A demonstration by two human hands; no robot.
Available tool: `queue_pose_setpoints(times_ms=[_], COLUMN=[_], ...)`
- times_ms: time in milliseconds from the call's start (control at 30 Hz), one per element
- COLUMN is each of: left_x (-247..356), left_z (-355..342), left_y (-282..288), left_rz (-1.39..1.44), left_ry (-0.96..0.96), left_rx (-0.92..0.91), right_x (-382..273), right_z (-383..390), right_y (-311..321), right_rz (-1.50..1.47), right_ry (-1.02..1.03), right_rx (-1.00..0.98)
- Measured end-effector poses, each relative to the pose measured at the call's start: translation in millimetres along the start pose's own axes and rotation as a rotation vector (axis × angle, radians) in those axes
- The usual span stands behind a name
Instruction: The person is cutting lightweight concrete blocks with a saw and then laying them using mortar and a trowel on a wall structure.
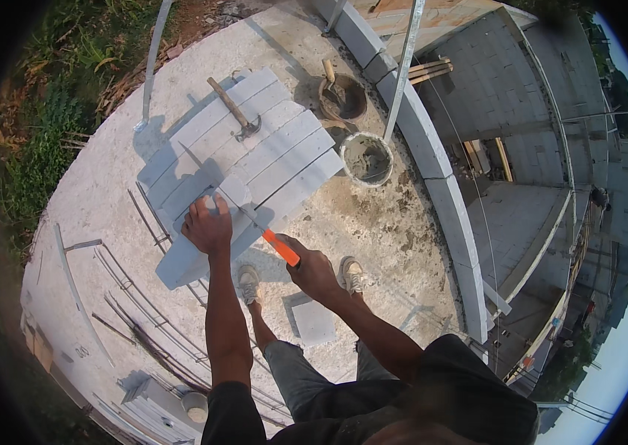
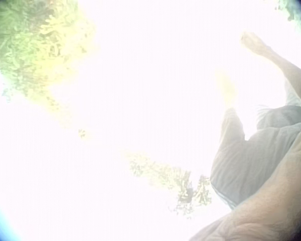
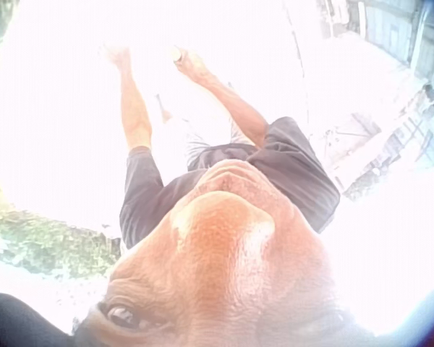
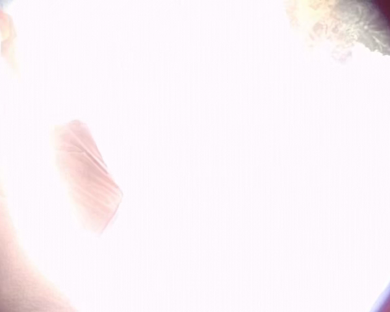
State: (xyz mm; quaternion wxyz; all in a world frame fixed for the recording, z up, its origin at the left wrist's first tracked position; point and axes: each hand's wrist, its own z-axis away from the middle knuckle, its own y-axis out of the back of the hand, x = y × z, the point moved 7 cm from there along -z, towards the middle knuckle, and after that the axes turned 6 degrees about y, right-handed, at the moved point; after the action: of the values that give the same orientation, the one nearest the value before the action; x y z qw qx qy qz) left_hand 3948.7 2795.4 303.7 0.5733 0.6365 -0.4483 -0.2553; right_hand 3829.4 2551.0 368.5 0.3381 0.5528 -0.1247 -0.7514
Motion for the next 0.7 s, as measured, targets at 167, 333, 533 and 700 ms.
queue_pose_setpoints(times_ms=[167, 333, 533, 700], left_x=[-4.4, 2.0, -3.5, 0.0], left_z=[-17.8, 16.3, 12.8, 27.0], left_y=[-5.7, 6.7, -0.2, 7.1], left_rz=[0.052, 0.031, 0.062, 0.082], left_ry=[0.082, 0.040, 0.040, -0.028], left_rx=[-0.061, 0.049, 0.062, 0.138], right_x=[-4.1, -3.1, 20.0, 17.1], right_z=[86.3, 41.3, 62.2, 99.5], right_y=[33.4, 24.1, 7.9, 31.2], right_rz=[0.132, 0.035, -0.003, 0.077], right_ry=[0.044, -0.133, 0.051, 0.000], right_rx=[0.037, -0.087, 0.040, 0.041])
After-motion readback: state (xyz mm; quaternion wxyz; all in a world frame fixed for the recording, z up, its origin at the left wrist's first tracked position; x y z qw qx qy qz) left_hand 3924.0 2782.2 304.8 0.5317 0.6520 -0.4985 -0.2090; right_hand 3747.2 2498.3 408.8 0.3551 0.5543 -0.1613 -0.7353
